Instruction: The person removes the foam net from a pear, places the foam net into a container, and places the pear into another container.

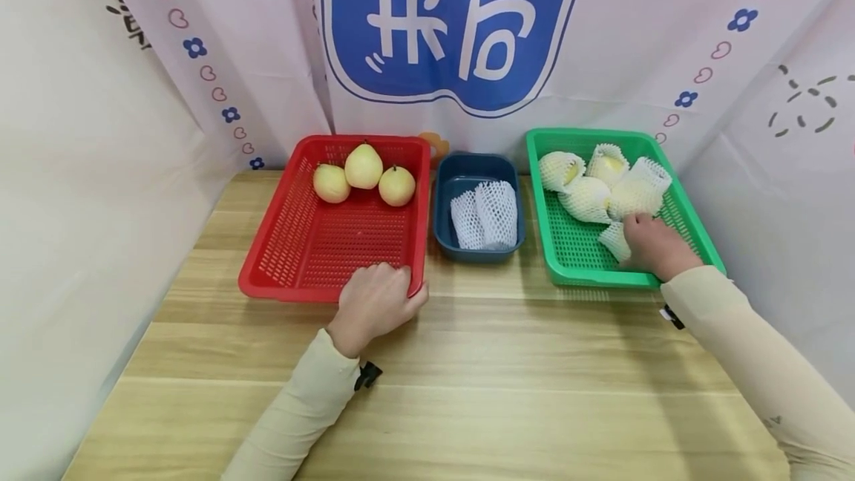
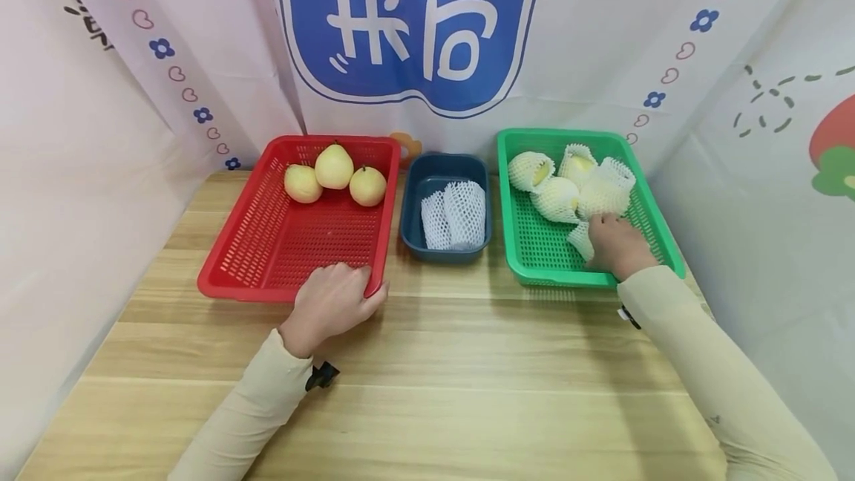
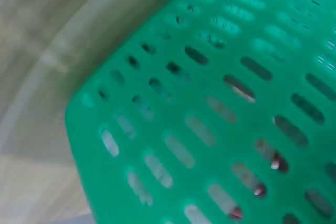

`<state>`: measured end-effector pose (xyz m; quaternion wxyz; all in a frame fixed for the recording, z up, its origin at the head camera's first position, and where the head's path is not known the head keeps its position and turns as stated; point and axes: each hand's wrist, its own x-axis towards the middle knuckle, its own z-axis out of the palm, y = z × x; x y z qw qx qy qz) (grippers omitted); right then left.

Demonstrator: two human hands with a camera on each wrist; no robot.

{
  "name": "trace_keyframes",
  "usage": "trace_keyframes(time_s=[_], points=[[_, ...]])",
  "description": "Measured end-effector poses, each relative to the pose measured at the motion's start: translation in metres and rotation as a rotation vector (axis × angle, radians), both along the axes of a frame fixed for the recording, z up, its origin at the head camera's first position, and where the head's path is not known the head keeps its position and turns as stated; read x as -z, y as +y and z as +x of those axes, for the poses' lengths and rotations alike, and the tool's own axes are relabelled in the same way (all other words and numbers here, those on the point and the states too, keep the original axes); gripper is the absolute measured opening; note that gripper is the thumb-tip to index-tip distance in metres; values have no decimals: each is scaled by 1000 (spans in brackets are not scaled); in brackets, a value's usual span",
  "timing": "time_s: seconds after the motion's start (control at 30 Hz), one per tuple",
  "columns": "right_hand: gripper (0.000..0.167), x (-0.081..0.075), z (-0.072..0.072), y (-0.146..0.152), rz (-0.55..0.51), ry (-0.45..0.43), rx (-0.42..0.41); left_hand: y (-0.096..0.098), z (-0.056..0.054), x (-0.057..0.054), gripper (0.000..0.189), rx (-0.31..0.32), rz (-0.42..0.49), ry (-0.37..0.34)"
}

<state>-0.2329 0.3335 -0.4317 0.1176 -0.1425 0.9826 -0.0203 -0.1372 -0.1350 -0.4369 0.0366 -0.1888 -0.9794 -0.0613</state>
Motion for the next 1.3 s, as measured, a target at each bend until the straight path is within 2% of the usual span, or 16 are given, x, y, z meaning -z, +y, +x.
trace_keyframes(time_s=[0.07,0.17,0.3,0.47,0.57,0.63,0.73,0.83,0.9,1.1,1.2,1.3], points=[[61,0,0,0,-27,9,-1,0,0,0,44,0,0,0],[73,-7,0,-1,-83,-1,3,0,0,1,44,2,0,-2],[83,-28,3,-5,-157,27,-3,-1,0,0,44,0,0,3],[84,-61,8,-18,-280,181,-13,-1,1,-1,44,-6,-5,14],[84,-79,15,-30,-346,282,-6,-1,0,-1,44,-6,-6,10],[84,-87,23,-41,-396,340,-6,0,0,-1,43,-5,-6,2],[82,-90,35,-61,-520,403,-38,0,0,-1,44,-6,-10,-5],[78,-84,49,-83,-672,422,-98,1,0,0,44,-5,-10,-5],[78,-76,57,-99,-759,398,-137,0,1,0,44,-6,-8,-4],[80,-38,84,-143,-962,206,-194,1,0,0,45,1,-18,7],[81,-16,94,-161,-998,102,-216,1,1,1,46,3,-21,23],[81,5,98,-174,-958,42,-245,0,1,0,46,-1,-19,36]])
